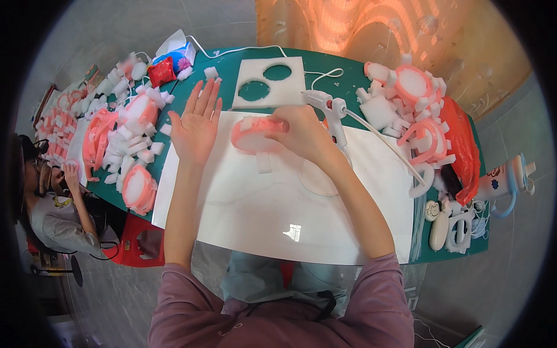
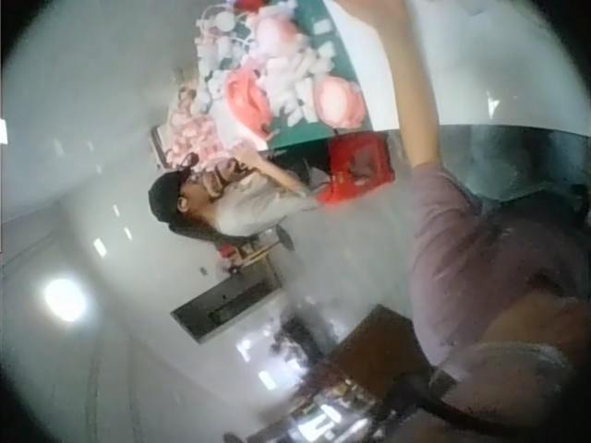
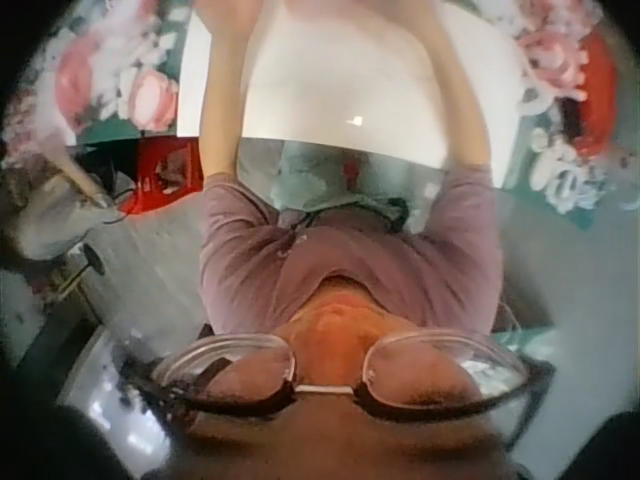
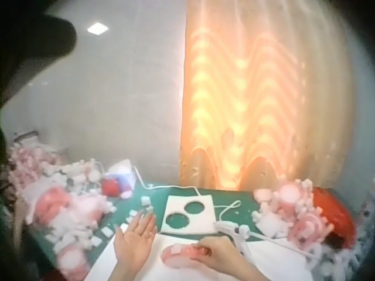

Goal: Gluing pink and white foam pieces together using a hot glue gun to assemble products.

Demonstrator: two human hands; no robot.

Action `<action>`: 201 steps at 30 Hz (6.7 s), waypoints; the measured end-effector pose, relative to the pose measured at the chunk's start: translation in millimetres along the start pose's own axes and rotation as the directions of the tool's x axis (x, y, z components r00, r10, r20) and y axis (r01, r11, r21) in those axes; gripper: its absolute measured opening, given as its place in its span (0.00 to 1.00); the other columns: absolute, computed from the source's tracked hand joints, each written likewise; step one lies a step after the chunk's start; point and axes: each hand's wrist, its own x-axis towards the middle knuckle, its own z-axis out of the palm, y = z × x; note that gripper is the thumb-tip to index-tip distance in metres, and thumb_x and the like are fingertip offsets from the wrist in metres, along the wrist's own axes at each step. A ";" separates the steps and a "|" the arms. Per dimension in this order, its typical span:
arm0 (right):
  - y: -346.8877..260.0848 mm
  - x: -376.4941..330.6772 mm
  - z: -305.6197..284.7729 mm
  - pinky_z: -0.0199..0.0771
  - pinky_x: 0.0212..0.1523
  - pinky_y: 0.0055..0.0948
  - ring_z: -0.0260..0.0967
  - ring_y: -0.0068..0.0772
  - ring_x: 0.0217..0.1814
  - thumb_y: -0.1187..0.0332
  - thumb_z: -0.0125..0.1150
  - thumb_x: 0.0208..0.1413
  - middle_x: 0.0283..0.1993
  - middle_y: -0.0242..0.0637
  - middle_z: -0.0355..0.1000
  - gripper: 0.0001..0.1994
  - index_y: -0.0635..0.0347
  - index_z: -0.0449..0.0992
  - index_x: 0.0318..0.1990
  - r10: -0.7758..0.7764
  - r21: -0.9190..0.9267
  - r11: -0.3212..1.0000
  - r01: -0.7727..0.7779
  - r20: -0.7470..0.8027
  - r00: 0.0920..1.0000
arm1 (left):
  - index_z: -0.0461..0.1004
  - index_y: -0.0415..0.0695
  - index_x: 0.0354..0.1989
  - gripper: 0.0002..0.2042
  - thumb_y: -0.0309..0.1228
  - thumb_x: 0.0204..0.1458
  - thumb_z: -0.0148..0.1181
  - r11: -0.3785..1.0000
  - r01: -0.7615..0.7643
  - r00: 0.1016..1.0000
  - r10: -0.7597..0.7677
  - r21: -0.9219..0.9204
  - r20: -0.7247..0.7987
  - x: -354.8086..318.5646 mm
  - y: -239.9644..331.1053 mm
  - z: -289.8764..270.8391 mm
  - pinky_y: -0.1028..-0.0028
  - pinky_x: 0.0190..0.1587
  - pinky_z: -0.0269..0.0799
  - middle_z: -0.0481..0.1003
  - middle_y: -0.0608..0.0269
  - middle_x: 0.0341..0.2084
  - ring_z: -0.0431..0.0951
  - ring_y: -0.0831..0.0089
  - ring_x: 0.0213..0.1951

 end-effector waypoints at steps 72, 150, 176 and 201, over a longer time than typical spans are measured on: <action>2.5 -1.1 8.3 0.60 0.23 0.25 0.62 0.29 0.20 0.70 0.71 0.32 0.19 0.40 0.70 0.11 0.66 0.76 0.24 0.004 -0.053 0.999 -0.007 -0.054 0.999 | 0.74 0.38 0.19 0.10 0.28 0.30 0.69 -0.274 -0.120 0.974 -0.219 0.954 0.059 -5.5 0.3 21.9 0.75 0.31 0.66 0.74 0.61 0.19 0.71 0.72 0.25; 15.0 2.8 -4.5 0.65 0.29 0.24 0.68 0.29 0.27 0.68 0.73 0.31 0.21 0.36 0.71 0.15 0.62 0.70 0.24 0.021 0.004 1.000 -0.021 0.026 0.999 | 0.67 0.43 0.29 0.17 0.28 0.31 0.68 -0.136 -0.058 0.987 -0.157 0.989 0.037 -7.3 -6.5 21.0 0.80 0.32 0.61 0.64 0.69 0.14 0.65 0.80 0.22; 9.4 1.8 -5.4 0.62 0.28 0.24 0.65 0.26 0.26 0.69 0.72 0.31 0.21 0.33 0.68 0.15 0.60 0.69 0.25 0.091 0.029 0.995 -0.092 0.021 0.996 | 0.67 0.42 0.24 0.15 0.28 0.30 0.69 -0.161 -0.030 0.984 -0.177 0.986 0.001 -8.0 -5.8 22.7 0.80 0.32 0.63 0.67 0.69 0.17 0.65 0.79 0.24; 10.3 1.4 -6.5 0.62 0.28 0.24 0.63 0.28 0.26 0.70 0.72 0.32 0.21 0.34 0.67 0.15 0.62 0.68 0.23 0.051 0.016 0.999 -0.051 0.029 0.998 | 0.68 0.40 0.21 0.12 0.27 0.32 0.68 -0.136 -0.089 0.984 -0.167 0.987 0.066 -8.4 -6.6 22.8 0.79 0.31 0.64 0.68 0.67 0.17 0.66 0.78 0.24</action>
